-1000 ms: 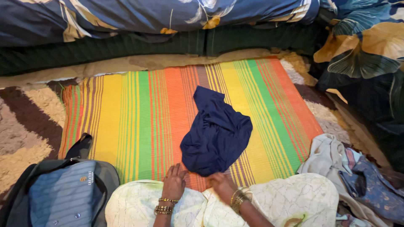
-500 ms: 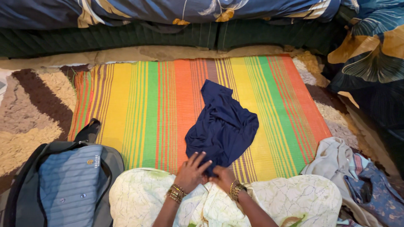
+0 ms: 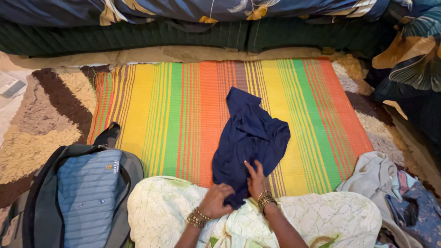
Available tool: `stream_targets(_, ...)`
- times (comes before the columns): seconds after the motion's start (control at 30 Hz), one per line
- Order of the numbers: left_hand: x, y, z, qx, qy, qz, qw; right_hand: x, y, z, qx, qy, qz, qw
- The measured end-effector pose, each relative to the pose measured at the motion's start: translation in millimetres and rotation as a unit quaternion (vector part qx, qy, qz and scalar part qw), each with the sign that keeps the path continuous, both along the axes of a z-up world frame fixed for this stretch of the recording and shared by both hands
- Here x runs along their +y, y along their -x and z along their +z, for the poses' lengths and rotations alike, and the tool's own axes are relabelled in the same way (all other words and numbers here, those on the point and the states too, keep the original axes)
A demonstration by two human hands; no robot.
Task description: The person folds a blue t-shirt on a striped mat by smoothing the fabric, folding in the sleeves and sides, and then folding the shirt into a square.
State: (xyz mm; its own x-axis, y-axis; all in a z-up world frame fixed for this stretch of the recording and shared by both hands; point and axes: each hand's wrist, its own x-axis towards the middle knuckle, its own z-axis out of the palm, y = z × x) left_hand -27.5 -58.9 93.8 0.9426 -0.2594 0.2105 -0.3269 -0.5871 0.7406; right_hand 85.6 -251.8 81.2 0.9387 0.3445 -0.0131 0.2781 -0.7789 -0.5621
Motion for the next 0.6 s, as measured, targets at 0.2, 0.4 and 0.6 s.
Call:
stream_targets(0.2, -19, 24, 15, -0.03, 0.041, -0.056, 0.997, -14, -10, -70, -0.102, -0.052, -0.029, 0.993)
stream_targets(0.4, -13, 29, 18, -0.044, 0.134, 0.047, 0.989, -32, -6, -69, -0.24, -0.139, -0.178, 0.944)
stream_targets(0.6, -6, 39, 4, -0.058, 0.244, 0.157, 0.955, -68, -9, -97, -0.065, -0.292, -0.319, 0.899)
